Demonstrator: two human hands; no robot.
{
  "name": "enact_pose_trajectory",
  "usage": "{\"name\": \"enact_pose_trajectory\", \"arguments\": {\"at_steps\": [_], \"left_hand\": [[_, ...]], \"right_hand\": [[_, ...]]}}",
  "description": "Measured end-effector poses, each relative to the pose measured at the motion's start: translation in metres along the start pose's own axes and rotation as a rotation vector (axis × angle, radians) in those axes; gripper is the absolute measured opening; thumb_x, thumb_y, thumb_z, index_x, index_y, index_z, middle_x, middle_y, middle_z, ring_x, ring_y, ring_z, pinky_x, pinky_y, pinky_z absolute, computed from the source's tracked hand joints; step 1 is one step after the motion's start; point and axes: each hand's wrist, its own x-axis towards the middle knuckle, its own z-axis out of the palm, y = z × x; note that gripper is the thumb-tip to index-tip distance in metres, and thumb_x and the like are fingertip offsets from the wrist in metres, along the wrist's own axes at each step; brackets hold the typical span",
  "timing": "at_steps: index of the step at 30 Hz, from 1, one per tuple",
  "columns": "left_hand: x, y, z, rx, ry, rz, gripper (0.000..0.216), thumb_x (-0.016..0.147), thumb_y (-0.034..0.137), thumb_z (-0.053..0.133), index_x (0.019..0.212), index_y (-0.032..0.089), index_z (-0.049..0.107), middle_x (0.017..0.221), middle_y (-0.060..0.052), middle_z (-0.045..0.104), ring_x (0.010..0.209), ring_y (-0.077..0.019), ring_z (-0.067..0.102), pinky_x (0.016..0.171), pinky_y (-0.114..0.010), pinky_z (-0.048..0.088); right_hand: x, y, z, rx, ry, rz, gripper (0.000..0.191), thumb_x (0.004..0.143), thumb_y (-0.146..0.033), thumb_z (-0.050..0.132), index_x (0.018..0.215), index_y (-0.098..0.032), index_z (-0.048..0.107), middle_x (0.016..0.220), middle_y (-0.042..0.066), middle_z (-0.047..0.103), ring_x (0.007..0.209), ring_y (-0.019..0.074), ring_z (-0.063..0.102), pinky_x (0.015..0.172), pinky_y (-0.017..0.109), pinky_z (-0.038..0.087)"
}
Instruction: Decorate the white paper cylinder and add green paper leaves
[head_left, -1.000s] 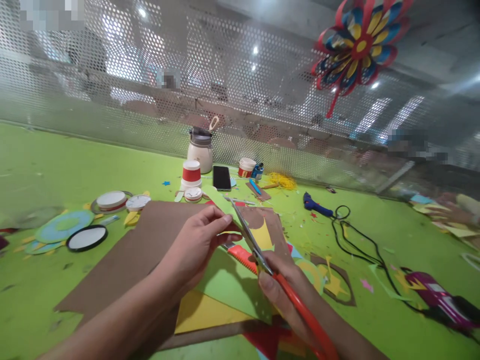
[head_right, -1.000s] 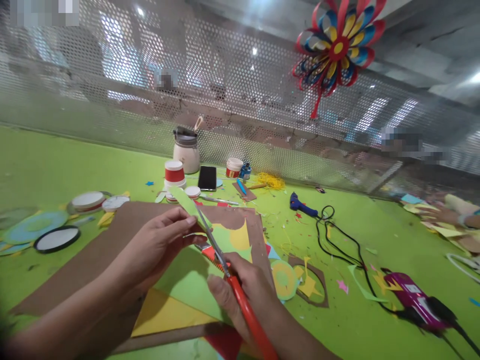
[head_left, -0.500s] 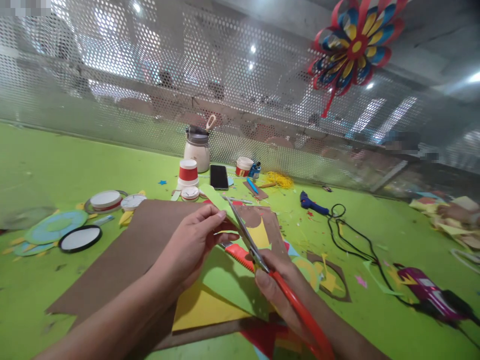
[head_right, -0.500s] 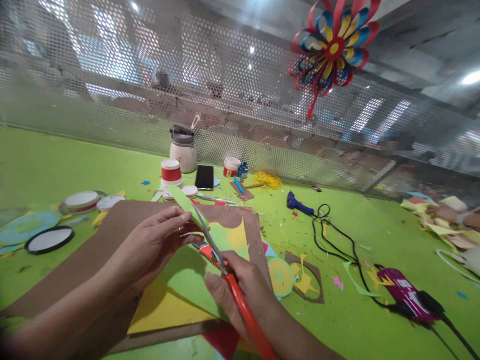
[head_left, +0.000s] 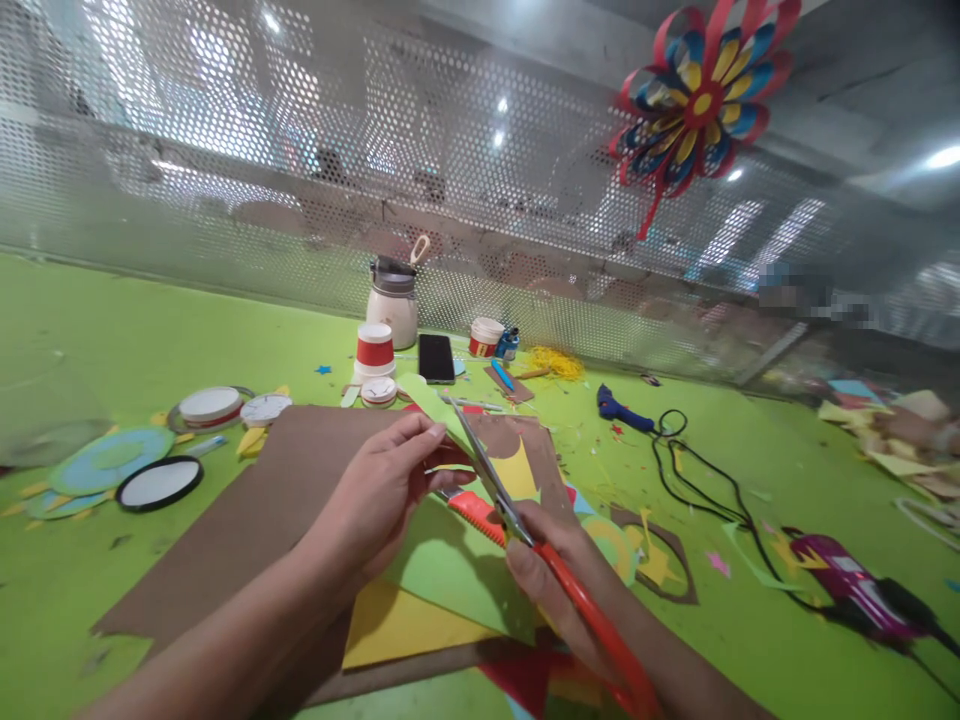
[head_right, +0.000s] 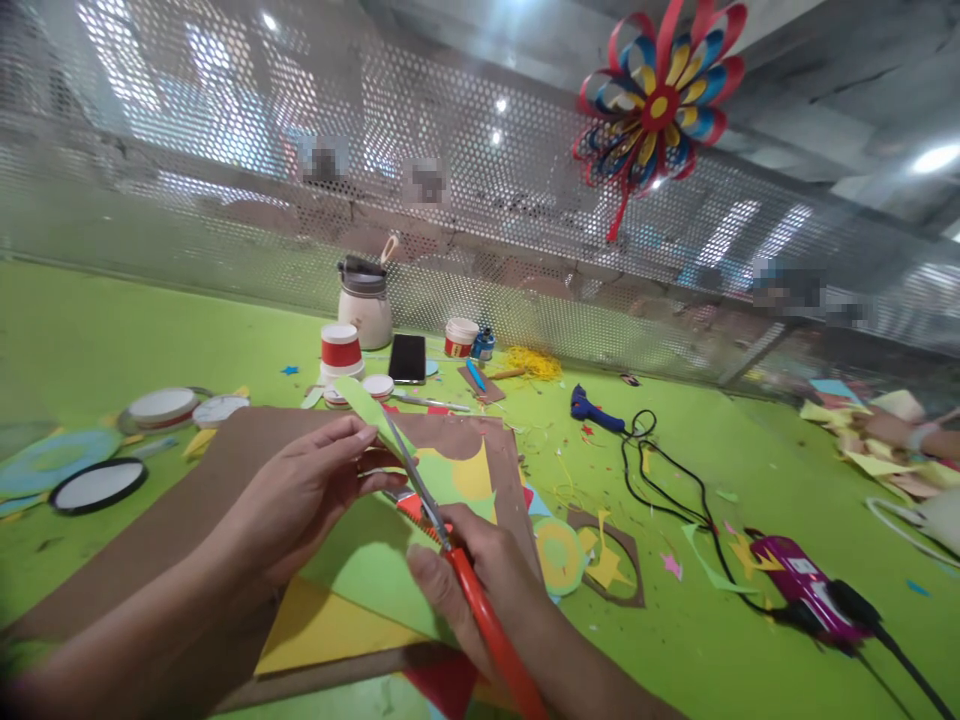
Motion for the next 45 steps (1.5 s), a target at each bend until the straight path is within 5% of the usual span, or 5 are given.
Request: {"name": "enact_pose_trajectory", "arguments": {"at_steps": [13,27,33,45], "left_hand": [[-0.001,0.001,0.001,-0.011,-0.001,0.009,0.013,0.085,0.024,0.056,0.079,0.014,0.060,0.081,-0.008,0.069,0.075,-0.0189,0.064,0.070,-0.032,0.052],[-0.005,-0.003,0.010,0.012,0.126,0.082,0.018,0.080,0.025,0.065,0.070,0.015,0.054,0.075,-0.004,0.065,0.083,-0.0204,0.065,0.072,-0.032,0.054],[-0.008,0.000,0.013,-0.041,0.150,0.042,0.018,0.077,0.025,0.068,0.070,0.014,0.056,0.075,-0.004,0.066,0.084,-0.0205,0.066,0.077,-0.033,0.054],[-0.006,-0.003,0.010,-0.005,0.175,-0.052,0.019,0.068,0.026,0.076,0.070,0.013,0.062,0.073,-0.002,0.066,0.073,-0.0160,0.062,0.075,-0.031,0.049]], "right_hand": [[-0.001,-0.002,0.001,-0.025,-0.003,-0.031,0.055,0.086,-0.066,0.039,0.101,-0.016,0.058,0.063,-0.004,0.034,0.056,0.0107,0.031,0.050,0.024,0.025],[-0.001,0.001,0.006,0.172,0.018,0.044,0.063,0.082,-0.072,0.041,0.104,-0.015,0.055,0.073,0.002,0.050,0.057,0.0105,0.043,0.053,0.025,0.035],[-0.003,0.006,0.011,0.344,-0.020,0.071,0.056,0.087,-0.066,0.039,0.110,-0.016,0.050,0.077,0.003,0.052,0.061,0.0107,0.046,0.058,0.026,0.040],[-0.003,0.002,0.010,0.292,-0.016,0.049,0.052,0.087,-0.066,0.040,0.095,-0.016,0.050,0.074,0.000,0.048,0.061,0.0098,0.044,0.056,0.024,0.036]]}}
